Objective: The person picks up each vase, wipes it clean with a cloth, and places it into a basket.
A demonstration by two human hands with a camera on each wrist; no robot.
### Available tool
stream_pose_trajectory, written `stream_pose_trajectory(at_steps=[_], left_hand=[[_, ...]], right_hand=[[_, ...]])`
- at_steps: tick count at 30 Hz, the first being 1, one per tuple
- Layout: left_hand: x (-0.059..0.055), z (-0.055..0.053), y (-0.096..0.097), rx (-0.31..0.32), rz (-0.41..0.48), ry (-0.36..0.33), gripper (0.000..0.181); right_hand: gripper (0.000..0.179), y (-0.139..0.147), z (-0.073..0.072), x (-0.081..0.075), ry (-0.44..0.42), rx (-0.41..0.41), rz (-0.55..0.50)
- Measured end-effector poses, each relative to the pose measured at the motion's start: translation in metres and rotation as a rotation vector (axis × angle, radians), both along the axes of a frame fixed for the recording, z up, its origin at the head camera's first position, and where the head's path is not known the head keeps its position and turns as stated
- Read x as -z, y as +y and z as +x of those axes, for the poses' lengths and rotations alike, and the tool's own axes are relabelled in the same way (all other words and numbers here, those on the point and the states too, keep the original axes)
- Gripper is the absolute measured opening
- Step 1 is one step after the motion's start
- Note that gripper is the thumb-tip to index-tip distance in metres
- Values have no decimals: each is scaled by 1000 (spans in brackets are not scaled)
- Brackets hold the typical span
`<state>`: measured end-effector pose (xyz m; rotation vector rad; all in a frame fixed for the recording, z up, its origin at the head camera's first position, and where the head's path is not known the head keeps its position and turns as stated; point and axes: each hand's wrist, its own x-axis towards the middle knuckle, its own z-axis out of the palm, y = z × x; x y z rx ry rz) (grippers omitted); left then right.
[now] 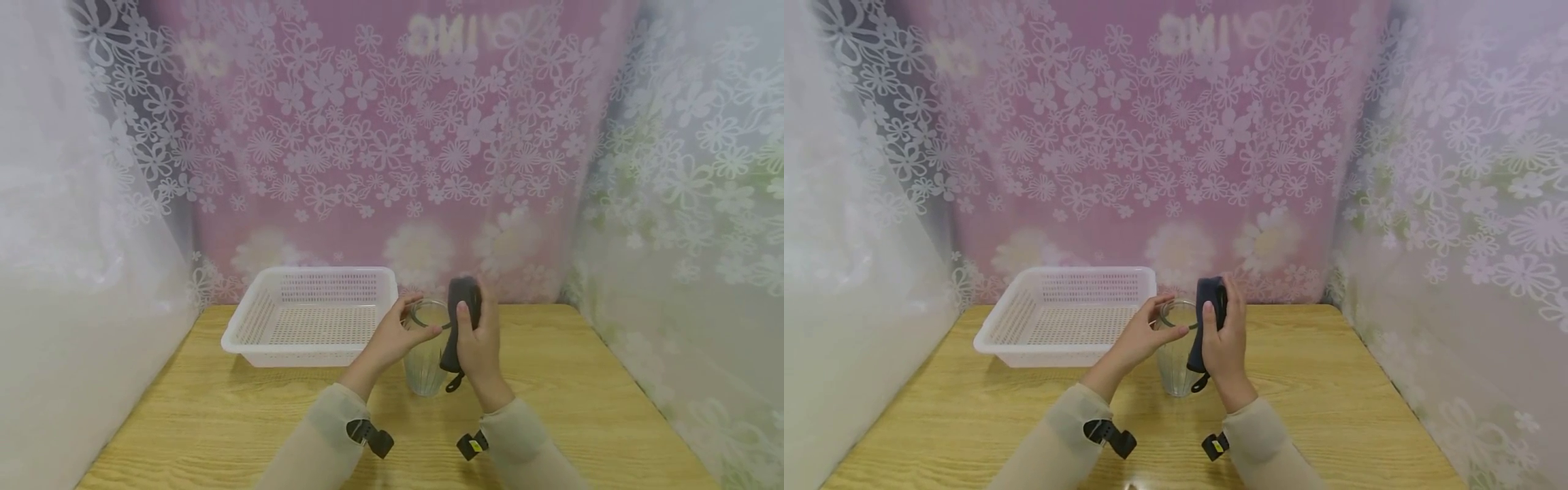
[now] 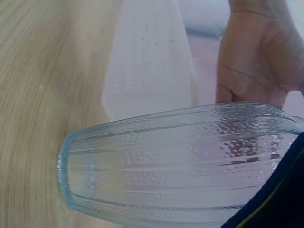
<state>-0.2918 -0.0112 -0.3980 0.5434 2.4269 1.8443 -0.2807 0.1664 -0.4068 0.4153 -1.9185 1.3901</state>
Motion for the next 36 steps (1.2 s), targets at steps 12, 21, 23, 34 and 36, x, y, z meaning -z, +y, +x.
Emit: stream_pose_trajectory(at_steps=[12,21,23,34,36], left_hand=[[5,0,-1,14,24,-19,78],[8,-3,-2,28,39,-33,75],[9,-4,-2,28,41,-33,75],[7,-6,-2,34,42,-30,77],[6,-6,-2,30,38,-28,77]], right_hand=[[59,-4,1,11,-21,71,143],[62,-4,-1,13,9,69,212],[59,-4,-2,14,-21,63,184],[51,3,-11,16,-244,-44,-24],[52,6,-12,18,-308,-59,-50]])
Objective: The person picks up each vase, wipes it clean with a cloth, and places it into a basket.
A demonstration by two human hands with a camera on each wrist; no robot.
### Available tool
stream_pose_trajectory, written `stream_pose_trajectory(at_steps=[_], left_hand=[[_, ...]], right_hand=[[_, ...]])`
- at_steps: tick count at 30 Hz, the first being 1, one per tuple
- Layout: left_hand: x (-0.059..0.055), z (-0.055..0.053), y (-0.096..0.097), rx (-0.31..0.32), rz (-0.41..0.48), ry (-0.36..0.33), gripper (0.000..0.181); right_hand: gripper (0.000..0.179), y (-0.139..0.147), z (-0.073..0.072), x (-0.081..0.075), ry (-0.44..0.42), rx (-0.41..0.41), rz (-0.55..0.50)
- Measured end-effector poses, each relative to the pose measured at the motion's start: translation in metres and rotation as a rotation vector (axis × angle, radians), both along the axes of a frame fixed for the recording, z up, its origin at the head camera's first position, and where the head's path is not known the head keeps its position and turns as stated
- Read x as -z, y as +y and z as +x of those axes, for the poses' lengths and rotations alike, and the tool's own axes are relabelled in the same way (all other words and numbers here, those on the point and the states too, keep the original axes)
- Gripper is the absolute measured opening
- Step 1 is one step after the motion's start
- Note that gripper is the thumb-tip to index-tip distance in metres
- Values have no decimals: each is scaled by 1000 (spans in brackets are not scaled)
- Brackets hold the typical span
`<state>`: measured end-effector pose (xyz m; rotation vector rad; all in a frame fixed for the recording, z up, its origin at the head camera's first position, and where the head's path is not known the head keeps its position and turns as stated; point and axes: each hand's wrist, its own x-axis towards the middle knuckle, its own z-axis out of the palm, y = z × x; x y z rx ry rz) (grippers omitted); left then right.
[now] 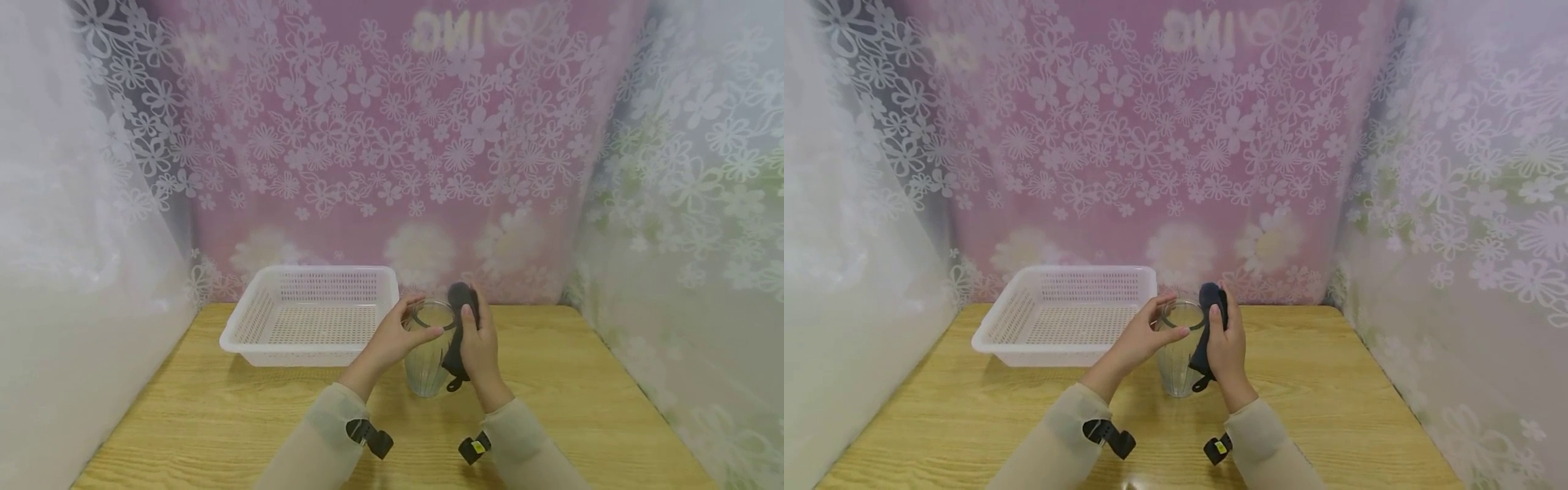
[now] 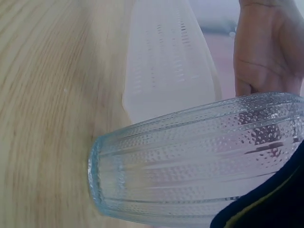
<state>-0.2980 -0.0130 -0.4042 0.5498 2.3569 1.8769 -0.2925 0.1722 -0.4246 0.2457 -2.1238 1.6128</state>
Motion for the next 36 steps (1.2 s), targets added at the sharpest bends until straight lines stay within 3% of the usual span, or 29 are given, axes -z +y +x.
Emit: stream_pose_trajectory(at_steps=[5,17,36], left_hand=[[-1,1,0,-13,-10,4,75],[-2,2,0,-21,-42,14,77],[-5,5,0,-14,-49,-2,72]], right_hand=[[57,3,-3,4,-107,-22,-89],[48,8,-9,13,-249,-88,-262],[45,11,-16,40,-377,-260,-403]])
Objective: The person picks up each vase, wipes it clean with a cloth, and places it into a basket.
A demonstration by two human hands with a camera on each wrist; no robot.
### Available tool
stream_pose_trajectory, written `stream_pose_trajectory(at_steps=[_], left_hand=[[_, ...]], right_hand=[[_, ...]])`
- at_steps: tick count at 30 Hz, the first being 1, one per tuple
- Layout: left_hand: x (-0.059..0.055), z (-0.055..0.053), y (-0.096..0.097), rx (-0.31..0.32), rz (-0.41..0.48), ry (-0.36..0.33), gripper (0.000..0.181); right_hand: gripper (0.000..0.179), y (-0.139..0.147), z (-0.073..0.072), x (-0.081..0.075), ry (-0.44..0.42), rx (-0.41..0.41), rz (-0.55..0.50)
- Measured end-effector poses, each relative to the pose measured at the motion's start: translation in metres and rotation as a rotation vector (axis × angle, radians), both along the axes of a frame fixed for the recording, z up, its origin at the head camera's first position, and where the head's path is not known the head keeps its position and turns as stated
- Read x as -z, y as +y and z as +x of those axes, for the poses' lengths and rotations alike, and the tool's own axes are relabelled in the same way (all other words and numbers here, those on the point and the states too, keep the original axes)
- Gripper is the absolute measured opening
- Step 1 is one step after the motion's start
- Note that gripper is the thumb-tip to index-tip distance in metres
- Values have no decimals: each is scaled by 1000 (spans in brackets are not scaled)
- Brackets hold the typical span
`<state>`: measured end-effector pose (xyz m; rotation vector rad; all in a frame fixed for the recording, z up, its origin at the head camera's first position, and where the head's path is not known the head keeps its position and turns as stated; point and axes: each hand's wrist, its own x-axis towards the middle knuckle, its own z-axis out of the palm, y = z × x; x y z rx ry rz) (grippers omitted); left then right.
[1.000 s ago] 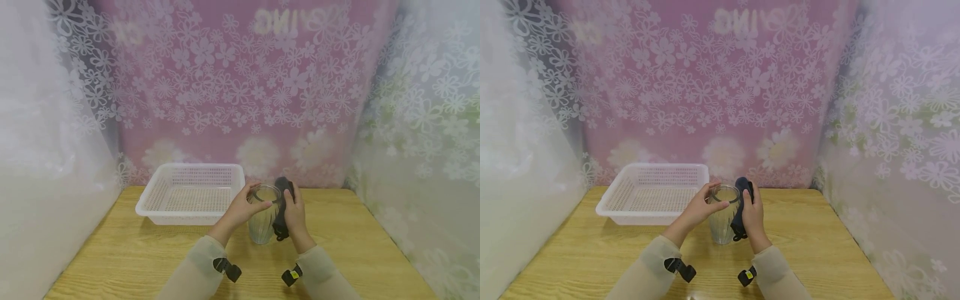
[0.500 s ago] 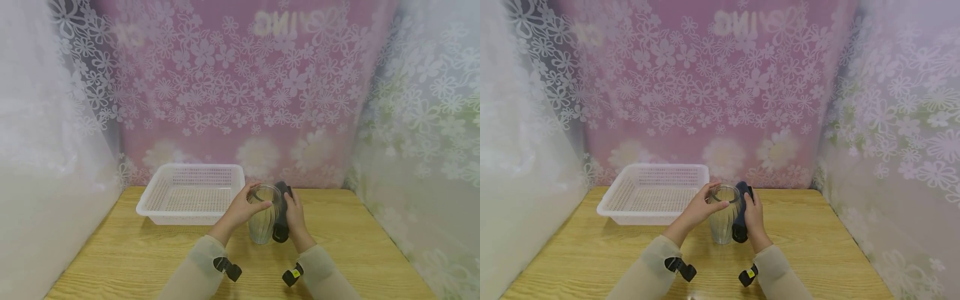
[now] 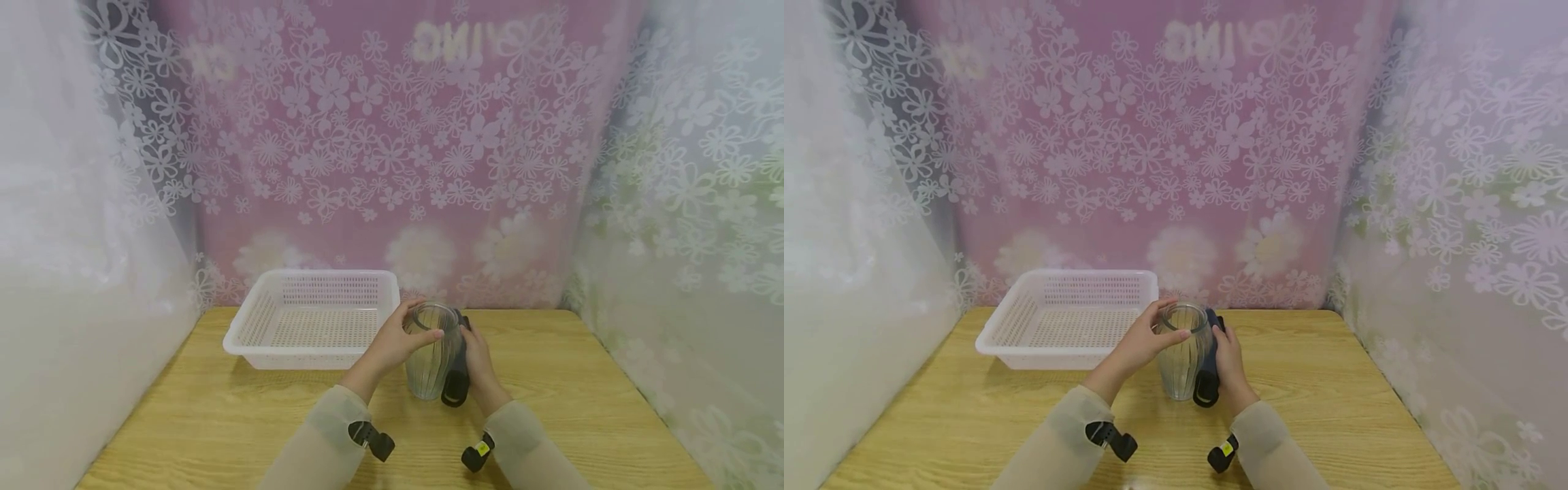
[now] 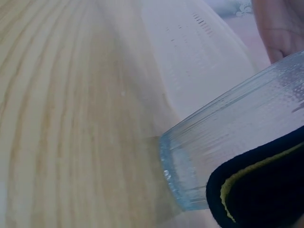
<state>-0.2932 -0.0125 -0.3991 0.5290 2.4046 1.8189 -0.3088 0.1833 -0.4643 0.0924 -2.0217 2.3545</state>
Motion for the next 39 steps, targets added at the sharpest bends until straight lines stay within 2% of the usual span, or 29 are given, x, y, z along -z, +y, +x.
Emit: stream_pose_trajectory(at_steps=[10,17,24,31,34,39], left_hand=[[2,0,0,4,14,-8,75],[2,0,-1,1,14,-4,74],[3,-2,-1,-3,-3,12,77],[3,-3,0,0,-13,21,78],[3,-2,-1,1,-10,18,79],[3,-2,0,1,-3,16,78]], right_hand=[[38,-1,-7,16,-51,-2,-9],[35,-2,-8,20,-101,1,-27],[39,2,-9,21,-139,26,16],[47,14,-4,8,-179,62,81],[55,20,1,-3,-165,74,124],[61,26,9,-25,-124,104,134]])
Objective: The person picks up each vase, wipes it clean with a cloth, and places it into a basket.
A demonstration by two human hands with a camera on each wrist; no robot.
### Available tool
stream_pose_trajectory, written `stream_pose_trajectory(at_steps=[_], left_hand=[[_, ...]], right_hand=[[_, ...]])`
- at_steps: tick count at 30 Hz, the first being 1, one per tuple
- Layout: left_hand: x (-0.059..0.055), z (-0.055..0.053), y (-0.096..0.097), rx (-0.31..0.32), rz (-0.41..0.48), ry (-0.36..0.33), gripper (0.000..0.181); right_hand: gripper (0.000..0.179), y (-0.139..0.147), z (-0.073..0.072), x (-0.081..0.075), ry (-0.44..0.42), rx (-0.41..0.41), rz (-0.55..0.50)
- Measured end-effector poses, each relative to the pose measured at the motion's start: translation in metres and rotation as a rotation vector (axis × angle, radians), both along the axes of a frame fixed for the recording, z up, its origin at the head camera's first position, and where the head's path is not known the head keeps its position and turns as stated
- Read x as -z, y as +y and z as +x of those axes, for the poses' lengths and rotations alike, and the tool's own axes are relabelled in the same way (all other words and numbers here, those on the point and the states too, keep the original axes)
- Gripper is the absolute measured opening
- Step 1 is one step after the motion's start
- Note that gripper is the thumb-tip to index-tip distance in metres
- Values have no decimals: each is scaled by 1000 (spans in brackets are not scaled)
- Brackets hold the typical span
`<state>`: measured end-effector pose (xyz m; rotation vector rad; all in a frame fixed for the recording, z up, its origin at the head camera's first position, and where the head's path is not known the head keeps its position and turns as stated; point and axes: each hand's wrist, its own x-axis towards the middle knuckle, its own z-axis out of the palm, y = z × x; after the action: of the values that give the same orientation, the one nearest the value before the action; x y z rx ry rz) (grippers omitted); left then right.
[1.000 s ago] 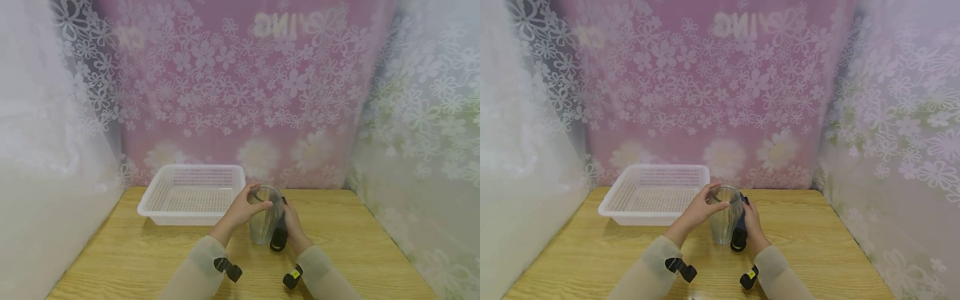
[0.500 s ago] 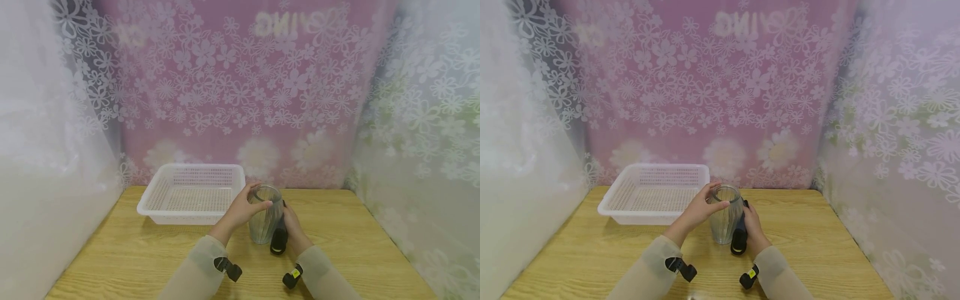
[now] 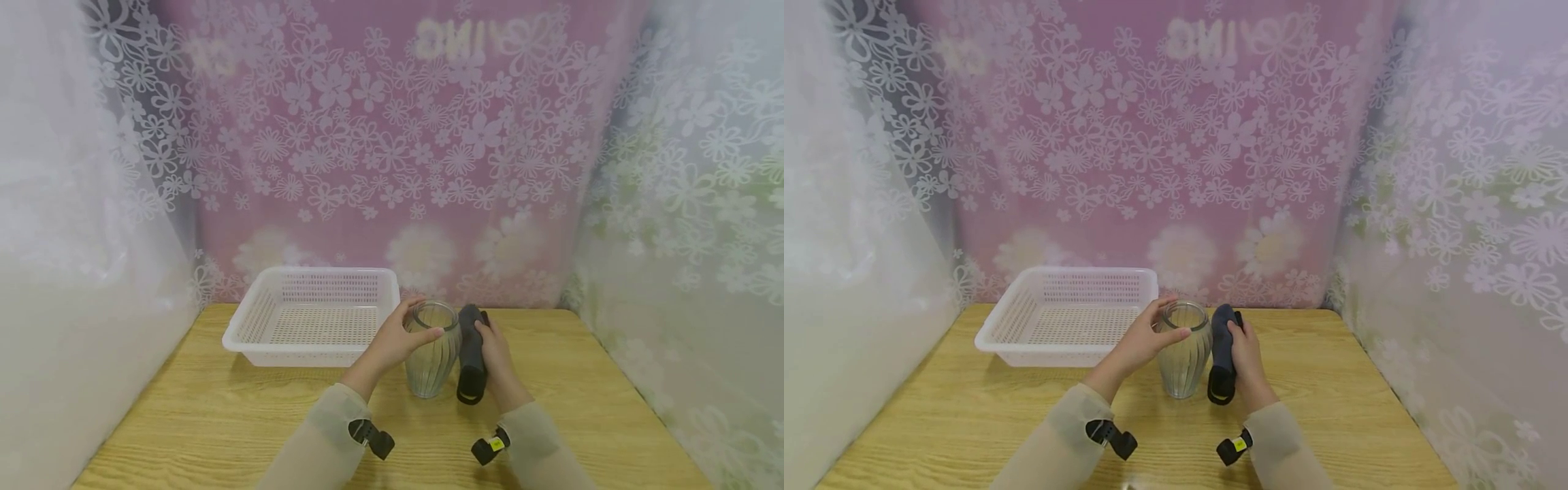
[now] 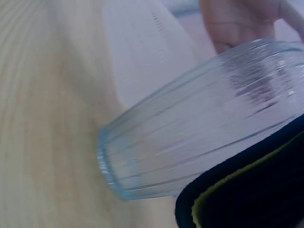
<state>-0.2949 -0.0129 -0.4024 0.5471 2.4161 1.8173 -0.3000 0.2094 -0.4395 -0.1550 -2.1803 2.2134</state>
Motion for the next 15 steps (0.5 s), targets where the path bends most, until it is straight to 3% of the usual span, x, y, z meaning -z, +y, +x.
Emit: stream_pose_trajectory(at_steps=[7,15], left_hand=[[0,1,0,1,1,-4,78],[0,0,-1,3,5,8,81]], right_hand=[[61,2,14,-30,82,30,65],[56,-4,26,-50,213,53,63]])
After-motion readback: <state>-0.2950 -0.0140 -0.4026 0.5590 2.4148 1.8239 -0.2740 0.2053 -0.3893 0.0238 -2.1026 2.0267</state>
